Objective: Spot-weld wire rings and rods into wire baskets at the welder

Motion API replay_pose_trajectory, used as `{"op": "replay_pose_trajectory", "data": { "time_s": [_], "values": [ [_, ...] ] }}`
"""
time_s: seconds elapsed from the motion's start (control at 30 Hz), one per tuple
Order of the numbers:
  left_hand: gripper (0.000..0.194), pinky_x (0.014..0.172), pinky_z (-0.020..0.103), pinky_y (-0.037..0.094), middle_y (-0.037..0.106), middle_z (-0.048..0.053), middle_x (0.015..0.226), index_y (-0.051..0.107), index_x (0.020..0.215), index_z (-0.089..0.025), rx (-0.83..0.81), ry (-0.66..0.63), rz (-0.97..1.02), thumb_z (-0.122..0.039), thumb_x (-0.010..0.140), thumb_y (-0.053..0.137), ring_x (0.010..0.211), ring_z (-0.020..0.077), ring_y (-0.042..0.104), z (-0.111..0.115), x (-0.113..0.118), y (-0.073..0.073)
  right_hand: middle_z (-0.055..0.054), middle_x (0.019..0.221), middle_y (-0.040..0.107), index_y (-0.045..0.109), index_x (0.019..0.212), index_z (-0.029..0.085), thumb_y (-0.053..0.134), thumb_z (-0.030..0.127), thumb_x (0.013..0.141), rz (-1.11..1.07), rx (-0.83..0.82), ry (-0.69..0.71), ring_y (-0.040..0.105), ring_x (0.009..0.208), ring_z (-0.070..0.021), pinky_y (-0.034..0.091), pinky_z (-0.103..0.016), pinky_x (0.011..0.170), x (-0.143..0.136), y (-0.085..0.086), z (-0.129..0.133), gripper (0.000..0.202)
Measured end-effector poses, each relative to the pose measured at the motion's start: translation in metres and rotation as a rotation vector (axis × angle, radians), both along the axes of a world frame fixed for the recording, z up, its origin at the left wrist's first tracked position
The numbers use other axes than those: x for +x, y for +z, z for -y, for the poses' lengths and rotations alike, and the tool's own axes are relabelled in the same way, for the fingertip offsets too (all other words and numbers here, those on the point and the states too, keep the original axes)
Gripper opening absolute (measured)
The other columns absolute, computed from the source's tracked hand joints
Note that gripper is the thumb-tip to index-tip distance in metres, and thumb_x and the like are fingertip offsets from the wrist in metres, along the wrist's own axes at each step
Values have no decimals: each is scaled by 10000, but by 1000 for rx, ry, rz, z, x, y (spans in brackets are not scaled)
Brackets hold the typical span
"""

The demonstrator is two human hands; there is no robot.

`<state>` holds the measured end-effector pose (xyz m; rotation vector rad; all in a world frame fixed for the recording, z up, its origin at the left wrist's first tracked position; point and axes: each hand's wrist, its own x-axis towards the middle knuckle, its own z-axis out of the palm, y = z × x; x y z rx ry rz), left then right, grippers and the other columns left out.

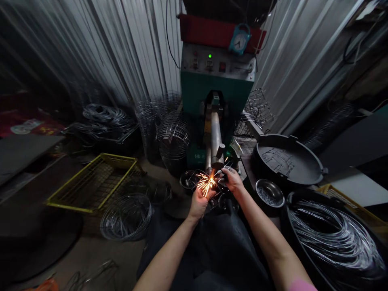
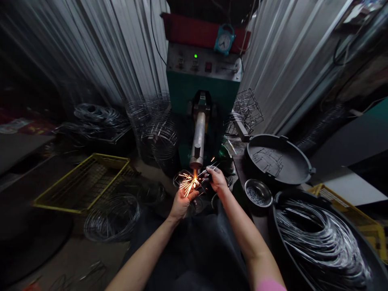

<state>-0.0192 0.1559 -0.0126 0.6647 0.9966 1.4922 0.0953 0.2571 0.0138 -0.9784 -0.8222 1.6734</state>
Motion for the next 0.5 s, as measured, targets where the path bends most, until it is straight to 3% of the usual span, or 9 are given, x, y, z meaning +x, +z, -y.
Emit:
{"op": "replay_pose_trajectory", "data": {
  "time_s": [0.27, 0.5],
  "values": [
    [387, 472, 187, 397, 566, -29, 624, 563, 921, -151, 26, -36, 40, -314, 601, 707, 509, 76, 506, 0, -3, -5, 29, 587, 557, 558, 696, 177, 735, 228, 585, -5, -109, 34, 517, 488, -90, 479, -218, 425, 5, 1, 5, 215],
    [314, 416, 172, 344, 557, -44, 590, 536, 856, -182, 27, 52, 178, -327, 626, 693, 414, 50, 456, 3, 13, -8, 26, 621, 583, 625, 768, 178, 750, 268, 574, -62, -33, 96, 538, 540, -90, 490, -221, 528, 9, -4, 13, 248]
  ]
}}
